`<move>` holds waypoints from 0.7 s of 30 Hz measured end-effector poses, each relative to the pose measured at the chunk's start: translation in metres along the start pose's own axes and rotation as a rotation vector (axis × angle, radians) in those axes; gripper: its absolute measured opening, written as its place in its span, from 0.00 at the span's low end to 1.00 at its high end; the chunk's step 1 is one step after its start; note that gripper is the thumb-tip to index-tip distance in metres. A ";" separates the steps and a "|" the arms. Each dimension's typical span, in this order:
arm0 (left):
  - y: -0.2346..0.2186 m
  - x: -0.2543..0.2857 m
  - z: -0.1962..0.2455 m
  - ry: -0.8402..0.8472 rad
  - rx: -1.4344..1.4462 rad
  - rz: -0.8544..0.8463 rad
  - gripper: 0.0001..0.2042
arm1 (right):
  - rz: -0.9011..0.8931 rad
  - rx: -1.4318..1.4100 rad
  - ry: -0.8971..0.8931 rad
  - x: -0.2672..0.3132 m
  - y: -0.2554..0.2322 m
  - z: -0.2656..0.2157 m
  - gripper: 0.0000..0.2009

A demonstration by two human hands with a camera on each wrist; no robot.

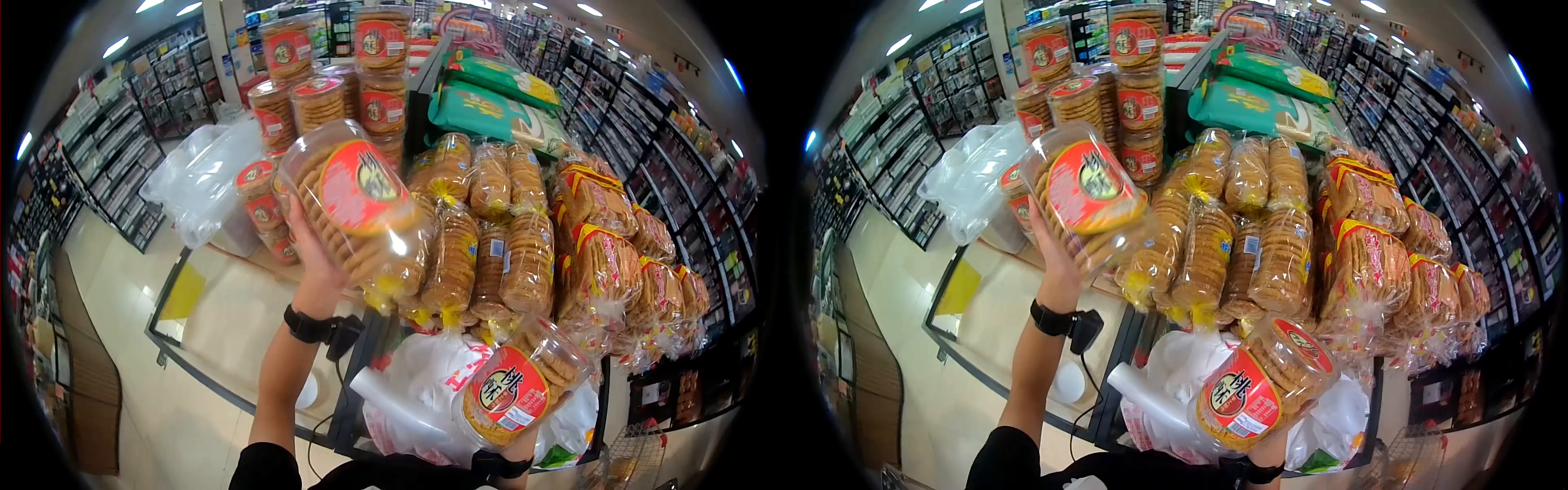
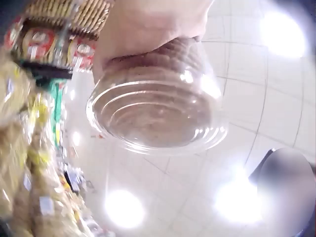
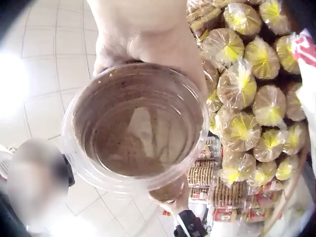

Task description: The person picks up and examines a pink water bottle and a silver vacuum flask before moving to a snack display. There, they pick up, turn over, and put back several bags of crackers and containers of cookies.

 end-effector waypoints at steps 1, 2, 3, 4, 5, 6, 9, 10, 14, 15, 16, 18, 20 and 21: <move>-0.003 0.013 -0.001 -0.093 -0.038 -0.040 0.34 | -0.005 0.001 -0.002 0.003 0.000 0.000 0.35; -0.005 0.024 -0.005 -0.189 -0.073 -0.079 0.35 | -0.003 0.006 -0.003 0.006 0.000 -0.003 0.35; -0.005 0.029 -0.004 -0.137 -0.058 -0.114 0.36 | -0.006 0.012 -0.003 0.010 0.001 -0.004 0.35; -0.004 0.033 -0.005 -0.086 -0.042 -0.146 0.36 | -0.008 0.016 -0.001 0.016 0.000 -0.005 0.35; -0.004 0.037 -0.006 -0.035 -0.026 -0.178 0.37 | -0.005 0.028 0.002 0.023 -0.001 -0.007 0.35; -0.006 0.045 -0.008 -0.072 -0.020 -0.228 0.37 | -0.003 0.036 0.004 0.030 -0.002 -0.007 0.35; -0.007 0.061 -0.011 -0.099 -0.015 -0.295 0.36 | 0.010 0.061 0.014 0.056 -0.010 -0.009 0.35; -0.007 0.064 -0.010 -0.095 -0.013 -0.308 0.36 | 0.013 0.068 0.017 0.062 -0.011 -0.010 0.35; -0.003 0.077 -0.009 -0.088 -0.023 -0.350 0.35 | 0.020 0.085 0.011 0.076 -0.014 -0.014 0.35; -0.003 0.082 -0.008 -0.085 -0.029 -0.361 0.35 | 0.020 0.086 0.004 0.077 -0.014 -0.015 0.35; -0.004 0.087 -0.007 -0.082 -0.034 -0.366 0.35 | 0.020 0.086 -0.001 0.077 -0.014 -0.016 0.35; -0.008 0.101 -0.007 -0.084 -0.050 -0.381 0.35 | 0.020 0.086 -0.016 0.078 -0.013 -0.017 0.36; -0.011 0.109 -0.005 -0.073 -0.068 -0.390 0.34 | 0.024 0.082 -0.023 0.078 -0.012 -0.018 0.36; -0.012 0.111 -0.004 -0.070 -0.073 -0.394 0.34 | 0.024 0.082 -0.028 0.079 -0.012 -0.019 0.36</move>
Point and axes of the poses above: each hand's wrist, its own x-axis away from the middle knuckle, its own y-axis out of the palm, z = x × y, the point moved 6 cm from there along -x, towards the middle knuckle, and after that the axes turned 10 degrees about z, right-handed, at the moved point
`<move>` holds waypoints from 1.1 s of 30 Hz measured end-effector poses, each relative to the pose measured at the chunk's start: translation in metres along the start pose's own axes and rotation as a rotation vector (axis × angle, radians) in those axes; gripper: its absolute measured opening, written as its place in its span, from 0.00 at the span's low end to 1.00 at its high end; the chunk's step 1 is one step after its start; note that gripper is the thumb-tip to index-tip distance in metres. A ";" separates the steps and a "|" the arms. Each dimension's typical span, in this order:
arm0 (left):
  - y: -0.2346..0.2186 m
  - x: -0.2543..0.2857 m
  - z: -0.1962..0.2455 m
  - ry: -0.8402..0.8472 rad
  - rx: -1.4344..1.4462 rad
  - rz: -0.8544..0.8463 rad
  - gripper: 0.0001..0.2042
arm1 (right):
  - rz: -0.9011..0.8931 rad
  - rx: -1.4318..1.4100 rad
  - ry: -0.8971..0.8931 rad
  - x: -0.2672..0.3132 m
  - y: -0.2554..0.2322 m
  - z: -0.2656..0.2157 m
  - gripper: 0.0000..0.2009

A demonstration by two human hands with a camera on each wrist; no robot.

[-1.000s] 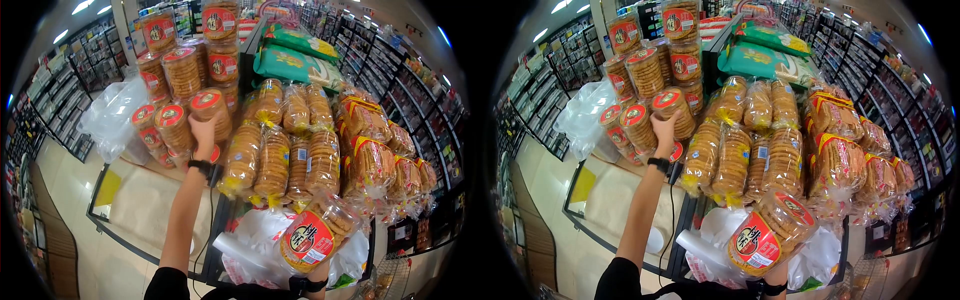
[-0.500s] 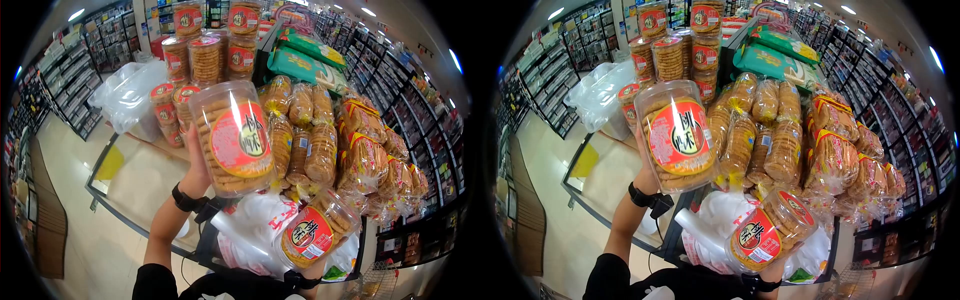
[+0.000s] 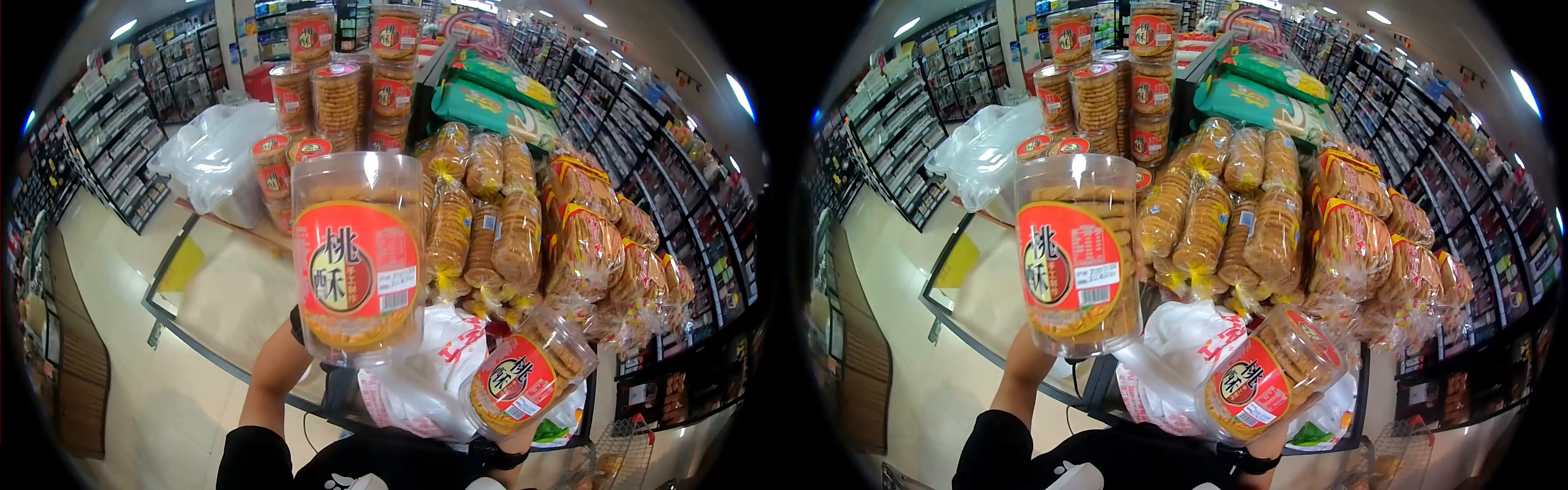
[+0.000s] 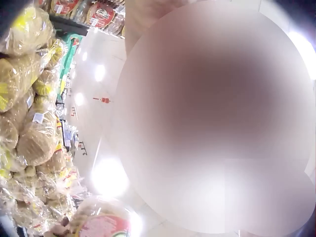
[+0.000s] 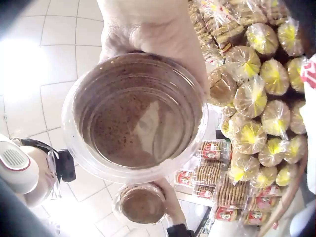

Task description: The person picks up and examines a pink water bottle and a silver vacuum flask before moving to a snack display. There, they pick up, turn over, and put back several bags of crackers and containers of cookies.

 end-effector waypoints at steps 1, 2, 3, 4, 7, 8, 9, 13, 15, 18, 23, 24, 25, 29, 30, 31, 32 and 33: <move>0.001 0.003 0.000 0.000 -0.001 -0.003 0.34 | 0.000 -0.003 -0.003 -0.001 0.001 0.000 0.36; 0.001 0.004 0.000 0.005 -0.012 -0.005 0.34 | -0.001 -0.002 -0.012 -0.002 0.001 -0.002 0.36; 0.002 0.005 0.001 0.014 -0.020 -0.006 0.34 | 0.000 -0.008 -0.019 -0.003 0.001 -0.004 0.36; 0.003 0.006 0.001 0.014 -0.024 -0.007 0.33 | -0.003 -0.010 -0.022 -0.005 0.003 -0.004 0.36; 0.003 0.009 0.002 0.029 -0.039 -0.008 0.33 | -0.003 -0.009 -0.028 -0.006 0.003 -0.005 0.36; 0.002 0.010 0.002 0.033 -0.038 -0.005 0.33 | -0.002 -0.009 -0.027 -0.005 0.003 -0.005 0.36; 0.001 0.011 0.002 0.037 -0.041 -0.006 0.33 | 0.000 -0.010 -0.025 -0.004 0.003 -0.005 0.36; -0.001 0.011 0.002 0.061 -0.055 0.002 0.32 | 0.004 -0.011 -0.017 -0.004 0.002 -0.003 0.36; -0.002 0.010 0.002 0.076 -0.056 0.011 0.32 | 0.008 -0.010 -0.012 -0.005 0.001 -0.001 0.36; -0.005 0.005 0.002 0.106 -0.054 0.036 0.32 | 0.010 -0.008 -0.007 -0.010 0.001 0.000 0.36; -0.015 -0.018 0.008 0.233 -0.076 0.126 0.32 | 0.009 -0.008 0.003 -0.023 0.002 0.003 0.36; -0.018 -0.025 0.010 0.283 -0.092 0.158 0.32 | 0.011 -0.009 0.006 -0.027 0.003 0.004 0.36; -0.022 -0.033 0.016 0.351 -0.116 0.196 0.32 | 0.013 -0.007 0.004 -0.031 0.003 0.004 0.36; -0.039 -0.072 0.042 0.654 -0.319 0.353 0.31 | 0.014 -0.012 0.018 -0.049 0.005 0.009 0.36; -0.045 -0.086 0.045 0.724 -0.383 0.391 0.31 | 0.013 -0.011 0.021 -0.053 0.004 0.009 0.36; -0.050 -0.106 0.051 0.838 -0.511 0.430 0.32 | 0.009 -0.013 0.028 -0.058 0.005 0.011 0.36; -0.058 -0.125 0.050 0.801 -0.570 0.469 0.35 | 0.012 -0.012 0.037 -0.062 0.005 0.013 0.36; -0.068 -0.143 0.049 0.763 -0.629 0.506 0.37 | 0.010 -0.012 0.042 -0.065 0.004 0.014 0.37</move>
Point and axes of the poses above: each hand's wrist, its own x-axis away from the middle knuckle, its own y-axis out of the palm, z = x × y, the point moved 6 cm from there along -x, towards the middle knuckle, and after that the axes turned 10 degrees about z, right-handed, at the moved point
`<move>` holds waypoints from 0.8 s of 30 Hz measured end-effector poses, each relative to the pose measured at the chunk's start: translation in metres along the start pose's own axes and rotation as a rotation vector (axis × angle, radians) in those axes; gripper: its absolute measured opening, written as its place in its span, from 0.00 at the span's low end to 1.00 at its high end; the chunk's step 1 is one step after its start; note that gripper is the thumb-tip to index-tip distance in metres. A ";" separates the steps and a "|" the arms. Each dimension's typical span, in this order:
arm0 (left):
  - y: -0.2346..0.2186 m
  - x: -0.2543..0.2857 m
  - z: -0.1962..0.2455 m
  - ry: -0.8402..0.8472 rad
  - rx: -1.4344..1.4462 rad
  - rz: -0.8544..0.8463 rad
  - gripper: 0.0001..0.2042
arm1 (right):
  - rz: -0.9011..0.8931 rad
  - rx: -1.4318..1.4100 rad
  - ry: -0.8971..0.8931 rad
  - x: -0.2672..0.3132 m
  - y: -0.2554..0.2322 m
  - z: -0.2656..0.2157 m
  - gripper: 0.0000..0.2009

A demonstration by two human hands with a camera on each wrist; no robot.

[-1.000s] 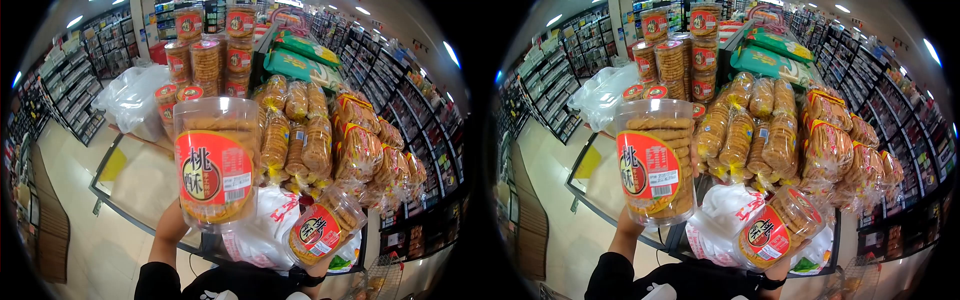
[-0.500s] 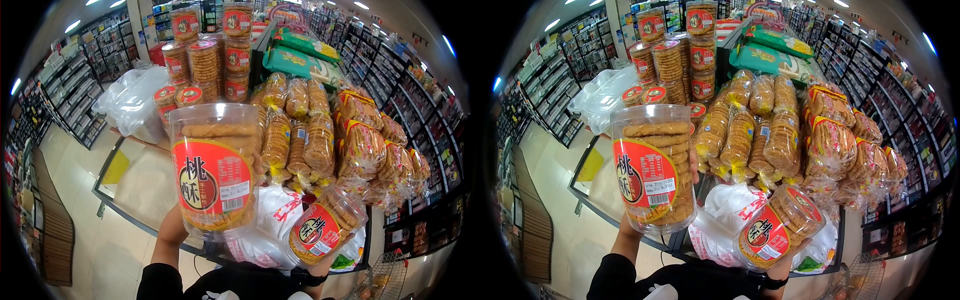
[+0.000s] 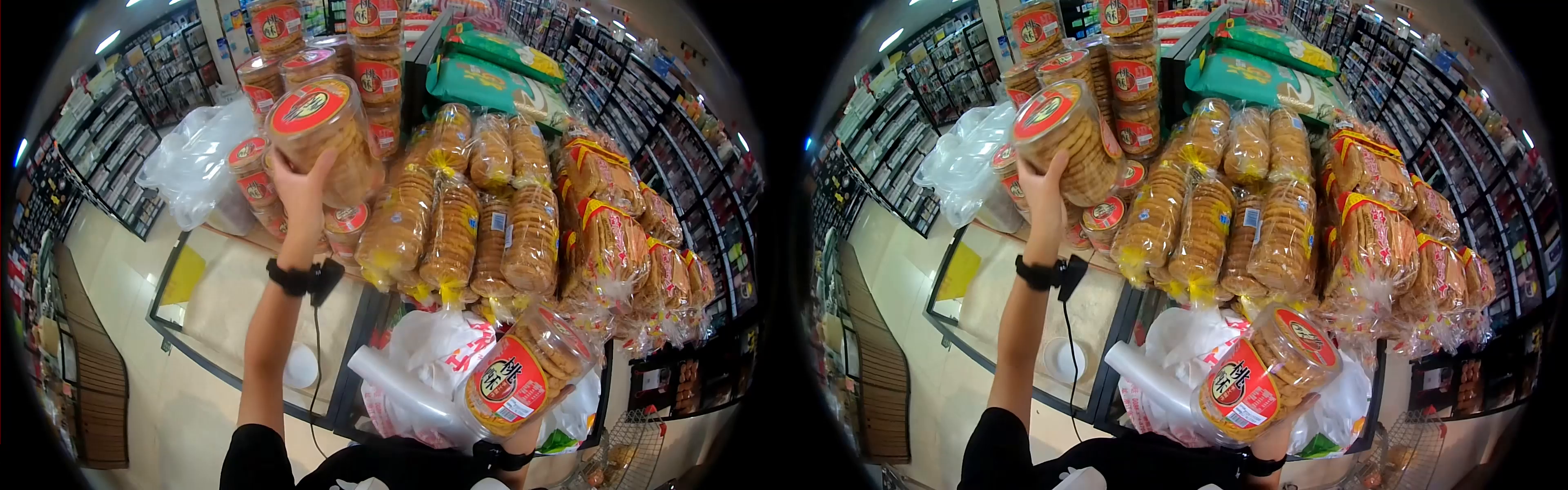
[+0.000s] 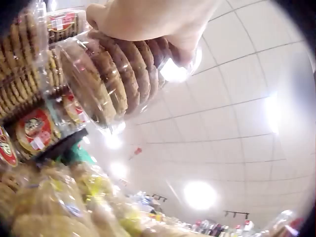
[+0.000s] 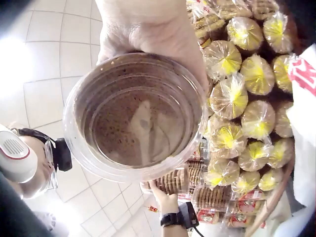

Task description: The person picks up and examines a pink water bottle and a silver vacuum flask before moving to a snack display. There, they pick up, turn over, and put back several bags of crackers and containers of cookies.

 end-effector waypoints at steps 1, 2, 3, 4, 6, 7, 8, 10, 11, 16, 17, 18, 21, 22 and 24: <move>0.004 -0.011 -0.016 -0.027 -0.070 -0.001 0.40 | 0.004 0.001 0.007 -0.003 -0.001 0.001 0.37; 0.007 -0.019 -0.032 -0.015 -0.117 0.002 0.41 | 0.003 -0.001 0.019 -0.005 -0.001 0.003 0.37; 0.009 -0.026 -0.049 -0.006 -0.163 0.000 0.42 | 0.006 0.000 0.033 -0.006 -0.002 0.005 0.37; 0.011 -0.030 -0.067 -0.004 -0.208 -0.004 0.43 | 0.010 0.003 0.048 -0.006 -0.003 0.008 0.37; 0.008 -0.041 -0.101 0.132 -0.486 0.004 0.45 | 0.027 0.007 0.083 -0.006 -0.001 0.014 0.37; 0.010 -0.040 -0.117 0.198 -0.618 -0.004 0.46 | 0.038 0.010 0.099 -0.009 -0.001 0.019 0.37; 0.018 -0.037 -0.120 0.205 -0.650 -0.012 0.47 | 0.048 0.010 0.110 -0.009 0.000 0.020 0.37; 0.032 -0.031 -0.122 0.142 -0.649 -0.021 0.48 | 0.049 0.002 0.140 -0.012 0.005 0.025 0.37; 0.037 -0.033 -0.128 0.094 -0.598 -0.042 0.47 | 0.042 -0.003 0.160 -0.016 0.009 0.029 0.37; 0.049 -0.027 -0.153 0.067 -0.708 0.042 0.48 | 0.030 -0.015 0.204 -0.025 0.017 0.039 0.37; 0.050 -0.030 -0.163 0.053 -0.661 0.019 0.49 | 0.027 -0.014 0.208 -0.026 0.018 0.040 0.37; 0.050 -0.032 -0.174 0.037 -0.616 -0.005 0.50 | 0.027 -0.017 0.217 -0.028 0.019 0.042 0.37; 0.040 -0.033 -0.198 -0.004 -0.620 -0.048 0.51 | 0.022 -0.014 0.224 -0.031 0.022 0.043 0.37; 0.036 -0.032 -0.202 -0.017 -0.645 -0.059 0.51 | 0.024 -0.020 0.231 -0.030 0.022 0.043 0.37; 0.027 -0.033 -0.210 -0.065 -0.633 -0.082 0.51 | 0.023 -0.021 0.238 -0.030 0.023 0.045 0.37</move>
Point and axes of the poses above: each hand's wrist, its own x-axis away from the middle knuckle, its own y-axis out of the palm, z = x × y, the point moved 6 cm from there along -x, towards the middle knuckle, and after that the axes turned 10 degrees about z, right-handed, at the moved point
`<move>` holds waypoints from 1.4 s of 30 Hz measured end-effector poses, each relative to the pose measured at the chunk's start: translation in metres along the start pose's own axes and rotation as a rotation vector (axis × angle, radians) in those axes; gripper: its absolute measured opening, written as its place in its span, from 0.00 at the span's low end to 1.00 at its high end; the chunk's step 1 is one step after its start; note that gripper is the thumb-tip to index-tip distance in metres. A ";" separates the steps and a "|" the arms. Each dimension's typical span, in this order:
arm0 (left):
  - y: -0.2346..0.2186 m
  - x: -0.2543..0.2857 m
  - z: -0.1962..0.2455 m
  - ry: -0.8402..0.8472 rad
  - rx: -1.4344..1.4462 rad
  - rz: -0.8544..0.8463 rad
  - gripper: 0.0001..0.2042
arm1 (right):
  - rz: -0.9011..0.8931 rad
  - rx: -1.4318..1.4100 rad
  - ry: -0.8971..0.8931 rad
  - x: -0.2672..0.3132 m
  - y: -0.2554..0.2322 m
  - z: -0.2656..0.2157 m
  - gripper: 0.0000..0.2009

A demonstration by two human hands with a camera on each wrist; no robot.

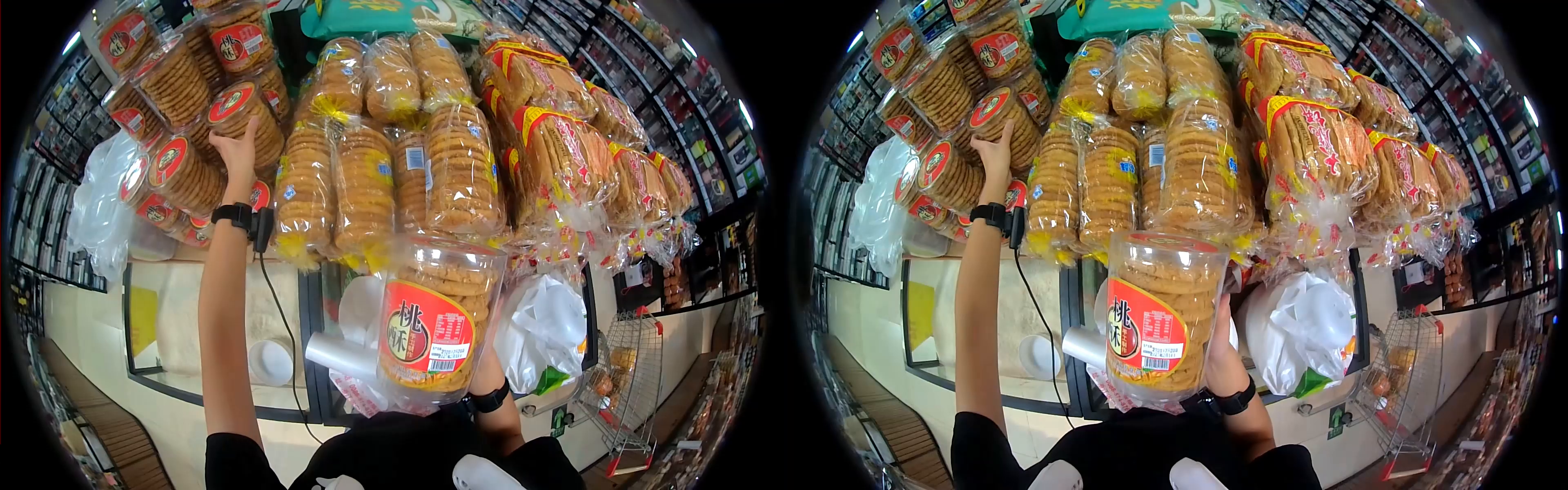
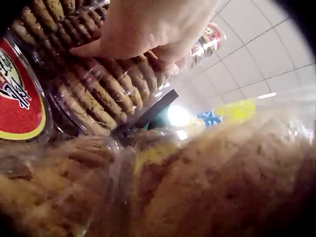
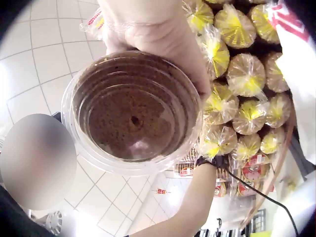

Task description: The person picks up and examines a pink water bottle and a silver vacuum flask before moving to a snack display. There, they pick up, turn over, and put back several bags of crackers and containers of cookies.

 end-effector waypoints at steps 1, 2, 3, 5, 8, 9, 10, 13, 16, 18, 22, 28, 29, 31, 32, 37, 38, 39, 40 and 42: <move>-0.002 -0.001 -0.003 -0.018 0.008 -0.016 0.52 | -0.002 -0.003 0.003 0.000 0.000 0.001 0.37; -0.001 -0.003 -0.004 -0.006 -0.037 -0.042 0.52 | -0.004 -0.002 0.005 -0.001 0.001 0.001 0.37; -0.004 0.001 0.005 -0.034 -0.066 -0.065 0.51 | -0.005 -0.001 0.005 -0.001 0.002 0.001 0.37; -0.012 0.008 0.023 -0.080 -0.124 -0.102 0.51 | -0.002 0.009 0.001 -0.002 0.004 0.003 0.37; -0.048 0.076 0.133 -0.059 0.433 -0.345 0.37 | 0.152 0.140 -0.020 0.004 0.012 -0.005 0.39; -0.070 0.118 0.181 -0.113 0.505 -0.446 0.35 | 0.186 0.118 -0.011 0.007 0.010 -0.001 0.40; -0.084 0.146 0.176 -0.021 0.431 -0.578 0.35 | 0.220 0.095 -0.003 0.010 0.008 0.003 0.41; -0.129 0.239 0.214 0.205 0.171 -1.226 0.51 | -0.086 0.077 -0.204 0.009 0.010 0.004 0.41; -0.139 0.276 0.209 -0.427 0.486 -1.268 0.57 | -0.135 0.098 -0.204 0.011 0.008 0.012 0.50; -0.138 0.279 0.205 -0.452 0.515 -1.244 0.60 | -0.132 0.135 -0.273 0.017 -0.004 0.019 0.51; -0.147 0.268 0.211 -0.197 0.403 -1.268 0.57 | -0.179 0.282 -0.337 0.016 0.021 0.004 0.51; -0.142 0.241 0.205 -0.799 0.628 -1.188 0.46 | -0.230 0.448 -0.400 0.014 0.086 -0.039 0.53; -0.141 0.232 0.205 -0.916 0.696 -1.137 0.44 | -0.201 0.510 -0.463 0.013 0.088 -0.045 0.53; -0.133 0.186 0.204 -0.651 0.788 -1.007 0.43 | -0.167 0.571 -0.521 0.013 0.083 -0.051 0.53; -0.124 0.162 0.205 -0.492 0.790 -0.943 0.43 | -0.220 0.545 -0.494 0.013 0.078 -0.047 0.51; -0.082 0.037 0.190 0.152 0.249 -0.231 0.47 | -0.370 0.704 -0.406 0.012 0.062 -0.021 0.46; -0.072 0.019 0.179 0.126 0.206 -0.150 0.46 | -0.359 0.753 -0.435 0.012 0.062 -0.022 0.45; -0.063 0.003 0.168 0.099 0.163 -0.074 0.46 | -0.353 0.783 -0.458 0.011 0.061 -0.023 0.45; -0.056 -0.008 0.162 0.109 0.168 -0.030 0.45 | -0.348 0.766 -0.442 0.011 0.059 -0.023 0.45; -0.048 -0.025 0.148 0.120 0.175 0.058 0.44 | -0.337 0.763 -0.414 0.010 0.050 -0.023 0.44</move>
Point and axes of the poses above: each hand's wrist, its own x-axis away from the middle knuckle, its own y-axis out of the palm, z = x × y, the point moved 6 cm from there along -x, towards the middle knuckle, and after that the axes turned 10 degrees about z, right-handed, at the moved point
